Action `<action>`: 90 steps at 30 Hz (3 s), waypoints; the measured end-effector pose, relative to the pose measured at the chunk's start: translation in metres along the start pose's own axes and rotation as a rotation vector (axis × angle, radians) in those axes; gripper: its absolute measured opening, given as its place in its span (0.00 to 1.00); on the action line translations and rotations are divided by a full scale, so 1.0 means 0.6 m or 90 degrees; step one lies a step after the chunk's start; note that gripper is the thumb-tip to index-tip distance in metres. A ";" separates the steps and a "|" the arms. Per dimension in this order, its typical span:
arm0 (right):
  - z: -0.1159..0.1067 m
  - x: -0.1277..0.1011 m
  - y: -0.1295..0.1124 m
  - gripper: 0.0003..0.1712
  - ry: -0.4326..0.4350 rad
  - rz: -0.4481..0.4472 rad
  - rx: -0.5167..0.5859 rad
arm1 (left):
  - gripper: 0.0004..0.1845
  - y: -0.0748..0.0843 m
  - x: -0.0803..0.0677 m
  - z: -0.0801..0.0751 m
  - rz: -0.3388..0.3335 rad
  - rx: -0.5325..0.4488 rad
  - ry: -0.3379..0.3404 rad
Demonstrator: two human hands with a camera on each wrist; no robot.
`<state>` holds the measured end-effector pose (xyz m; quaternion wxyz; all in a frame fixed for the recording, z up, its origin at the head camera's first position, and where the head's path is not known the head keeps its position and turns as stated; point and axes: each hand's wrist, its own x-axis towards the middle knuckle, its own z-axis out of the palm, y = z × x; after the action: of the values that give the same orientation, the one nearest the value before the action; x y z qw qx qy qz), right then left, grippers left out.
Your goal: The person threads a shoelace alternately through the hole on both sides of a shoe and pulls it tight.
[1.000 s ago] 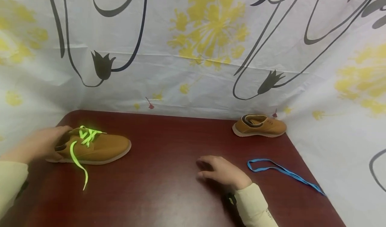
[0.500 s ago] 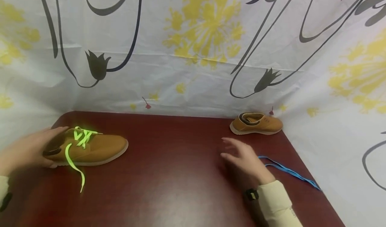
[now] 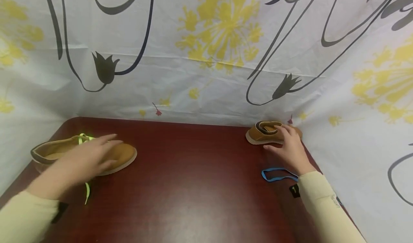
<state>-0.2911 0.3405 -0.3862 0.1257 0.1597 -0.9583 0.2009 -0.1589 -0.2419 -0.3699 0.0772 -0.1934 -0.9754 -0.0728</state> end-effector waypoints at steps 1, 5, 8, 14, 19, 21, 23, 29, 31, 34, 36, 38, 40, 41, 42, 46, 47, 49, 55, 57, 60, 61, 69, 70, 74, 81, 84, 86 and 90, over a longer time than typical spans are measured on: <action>0.001 0.008 0.006 0.49 0.002 -0.001 -0.010 | 0.27 0.018 0.010 0.005 0.011 -0.007 0.000; 0.009 0.041 0.033 0.57 -0.004 -0.008 -0.049 | 0.24 0.092 0.047 0.038 0.035 -0.055 -0.026; 0.010 0.064 0.049 0.60 -0.026 0.006 -0.070 | 0.24 0.157 0.075 0.084 -0.001 -0.095 -0.066; 0.013 0.095 0.062 0.61 -0.082 0.031 -0.054 | 0.27 0.274 0.124 0.165 -0.037 -0.209 -0.129; 0.025 0.116 0.077 0.61 -0.126 0.026 -0.035 | 0.28 0.335 0.162 0.186 -0.048 -0.309 -0.150; 0.028 0.119 0.086 0.61 -0.135 0.034 -0.032 | 0.28 0.355 0.179 0.193 -0.053 -0.342 -0.147; 0.031 0.120 0.095 0.61 -0.142 0.039 -0.037 | 0.28 0.373 0.196 0.199 -0.064 -0.376 -0.142; 0.045 0.118 0.114 0.60 -0.141 0.051 -0.057 | 0.30 0.407 0.245 0.214 -0.109 -0.449 -0.136; 0.050 0.120 0.118 0.60 -0.147 0.054 -0.054 | 0.30 0.412 0.256 0.216 -0.121 -0.465 -0.137; 0.054 0.124 0.123 0.62 -0.165 0.049 -0.054 | 0.30 0.418 0.266 0.216 -0.133 -0.477 -0.144; 0.057 0.128 0.129 0.63 -0.176 0.042 -0.056 | 0.29 0.420 0.269 0.217 -0.135 -0.479 -0.143; 0.060 0.131 0.133 0.63 -0.180 0.037 -0.062 | 0.29 0.420 0.271 0.219 -0.132 -0.475 -0.141; 0.065 0.133 0.135 0.63 -0.178 0.034 -0.065 | 0.28 0.418 0.272 0.222 -0.133 -0.471 -0.137; 0.068 0.134 0.134 0.62 -0.174 0.030 -0.065 | 0.28 0.416 0.273 0.223 -0.134 -0.469 -0.135; 0.073 0.134 0.132 0.61 -0.169 0.027 -0.066 | 0.28 0.414 0.274 0.225 -0.137 -0.468 -0.134; 0.077 0.122 0.124 0.56 -0.145 0.010 -0.081 | 0.30 0.414 0.282 0.230 -0.137 -0.463 -0.126; 0.079 0.119 0.119 0.55 -0.138 0.004 -0.084 | 0.31 0.412 0.285 0.232 -0.137 -0.461 -0.121; 0.082 0.112 0.105 0.54 -0.131 -0.004 -0.090 | 0.33 0.409 0.290 0.235 -0.142 -0.456 -0.111; 0.083 0.084 0.050 0.52 -0.133 0.003 -0.092 | 0.41 0.403 0.299 0.238 -0.169 -0.483 -0.084; 0.086 0.074 0.033 0.52 -0.132 -0.001 -0.096 | 0.43 0.403 0.298 0.237 -0.169 -0.482 -0.070; 0.090 0.061 0.008 0.51 -0.127 -0.014 -0.095 | 0.44 0.405 0.296 0.236 -0.164 -0.463 -0.044; 0.091 0.057 0.000 0.50 -0.125 -0.018 -0.093 | 0.45 0.405 0.295 0.235 -0.162 -0.455 -0.035; 0.105 0.021 -0.073 0.48 -0.110 -0.044 -0.089 | 0.51 0.401 0.289 0.234 -0.121 -0.426 0.020; 0.107 0.016 -0.081 0.48 -0.109 -0.046 -0.089 | 0.51 0.400 0.288 0.233 -0.112 -0.416 0.025; 0.115 -0.002 -0.115 0.49 -0.098 -0.060 -0.095 | 0.52 0.393 0.282 0.225 -0.086 -0.373 0.032; 0.130 -0.028 -0.165 0.49 -0.083 -0.092 -0.128 | 0.48 0.380 0.261 0.205 -0.046 -0.290 0.027; 0.135 -0.038 -0.186 0.48 -0.079 -0.096 -0.138 | 0.47 0.375 0.249 0.193 -0.017 -0.228 0.015; 0.137 -0.045 -0.199 0.47 -0.076 -0.094 -0.140 | 0.47 0.373 0.242 0.186 -0.006 -0.194 0.009; 0.138 -0.055 -0.218 0.47 -0.077 -0.100 -0.135 | 0.45 0.370 0.229 0.174 -0.005 -0.138 0.000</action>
<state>-0.2289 0.2005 -0.4245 0.0995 0.2318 -0.9645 0.0778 -0.2106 0.0294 -0.4222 0.0553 -0.1966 -0.9626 -0.1783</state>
